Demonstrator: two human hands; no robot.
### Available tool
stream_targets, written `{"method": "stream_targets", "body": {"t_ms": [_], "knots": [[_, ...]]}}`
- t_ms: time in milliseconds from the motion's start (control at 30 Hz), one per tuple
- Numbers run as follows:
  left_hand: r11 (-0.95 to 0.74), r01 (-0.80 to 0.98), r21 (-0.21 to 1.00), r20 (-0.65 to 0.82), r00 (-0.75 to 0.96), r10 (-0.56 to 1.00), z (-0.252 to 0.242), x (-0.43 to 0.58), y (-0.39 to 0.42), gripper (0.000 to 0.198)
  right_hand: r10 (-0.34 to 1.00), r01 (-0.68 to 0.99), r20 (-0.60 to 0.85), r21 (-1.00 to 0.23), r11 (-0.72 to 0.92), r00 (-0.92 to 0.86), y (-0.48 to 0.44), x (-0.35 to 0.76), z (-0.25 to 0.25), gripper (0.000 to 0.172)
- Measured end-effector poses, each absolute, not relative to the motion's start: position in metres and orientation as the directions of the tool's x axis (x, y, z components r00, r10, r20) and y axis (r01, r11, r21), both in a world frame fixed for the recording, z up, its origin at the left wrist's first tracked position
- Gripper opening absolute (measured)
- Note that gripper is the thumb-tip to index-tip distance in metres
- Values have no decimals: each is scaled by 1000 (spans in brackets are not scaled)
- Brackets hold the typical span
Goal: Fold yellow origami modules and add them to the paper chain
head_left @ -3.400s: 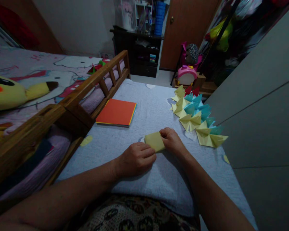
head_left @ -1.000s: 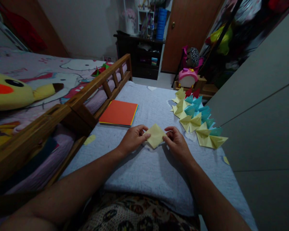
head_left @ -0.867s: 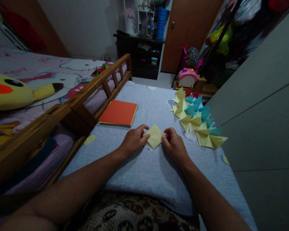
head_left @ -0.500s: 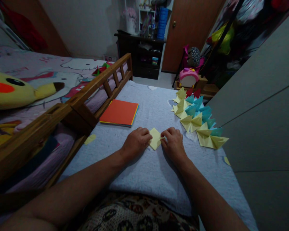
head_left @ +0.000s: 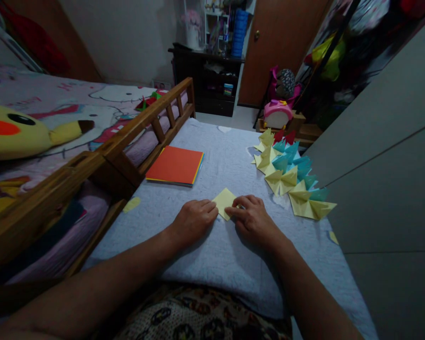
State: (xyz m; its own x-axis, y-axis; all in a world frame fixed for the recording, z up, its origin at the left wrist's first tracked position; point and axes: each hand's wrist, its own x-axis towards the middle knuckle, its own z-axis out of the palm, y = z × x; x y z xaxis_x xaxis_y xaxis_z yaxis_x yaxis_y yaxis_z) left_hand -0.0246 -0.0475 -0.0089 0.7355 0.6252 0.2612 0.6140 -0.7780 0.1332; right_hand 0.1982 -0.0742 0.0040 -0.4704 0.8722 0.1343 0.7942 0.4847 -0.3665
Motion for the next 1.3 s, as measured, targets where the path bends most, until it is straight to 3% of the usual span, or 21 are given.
{"method": "stream_targets", "body": {"t_ms": [100, 233, 400, 533, 633, 967, 1133, 1300], "knots": [[-756, 652, 51, 216, 732, 646, -7, -26, -51, 18, 893, 821, 127, -355, 447, -431, -71, 205, 2, 34], [-704, 709, 40, 208, 684, 700, -5, -25, -53, 15, 917, 851, 145, -343, 399, -372, -67, 217, -2, 32], [-625, 758, 184, 255, 578, 775, -5, -21, -47, 5, 935, 867, 197, -357, 348, -294, -63, 220, -5, 22], [-534, 795, 287, 284, 461, 841, -10, -17, -38, 33, 951, 899, 222, -334, 282, -215, -63, 214, -8, 15], [-467, 824, 321, 253, 400, 881, -15, -14, -33, 47, 962, 926, 224, -307, 221, -156, -63, 208, -12, 23], [-445, 708, 548, 127, 455, 881, -12, -8, -22, 39, 977, 915, 167, -357, 186, -133, -66, 199, -15, 29], [-406, 453, 794, 135, 519, 844, -8, -9, -25, 30, 978, 847, 163, -495, 196, -132, -64, 202, -14, 27], [-294, 205, 934, 166, 481, 861, -7, -9, -31, 40, 990, 559, 137, -820, 125, -19, -62, 206, -10, 19]]}}
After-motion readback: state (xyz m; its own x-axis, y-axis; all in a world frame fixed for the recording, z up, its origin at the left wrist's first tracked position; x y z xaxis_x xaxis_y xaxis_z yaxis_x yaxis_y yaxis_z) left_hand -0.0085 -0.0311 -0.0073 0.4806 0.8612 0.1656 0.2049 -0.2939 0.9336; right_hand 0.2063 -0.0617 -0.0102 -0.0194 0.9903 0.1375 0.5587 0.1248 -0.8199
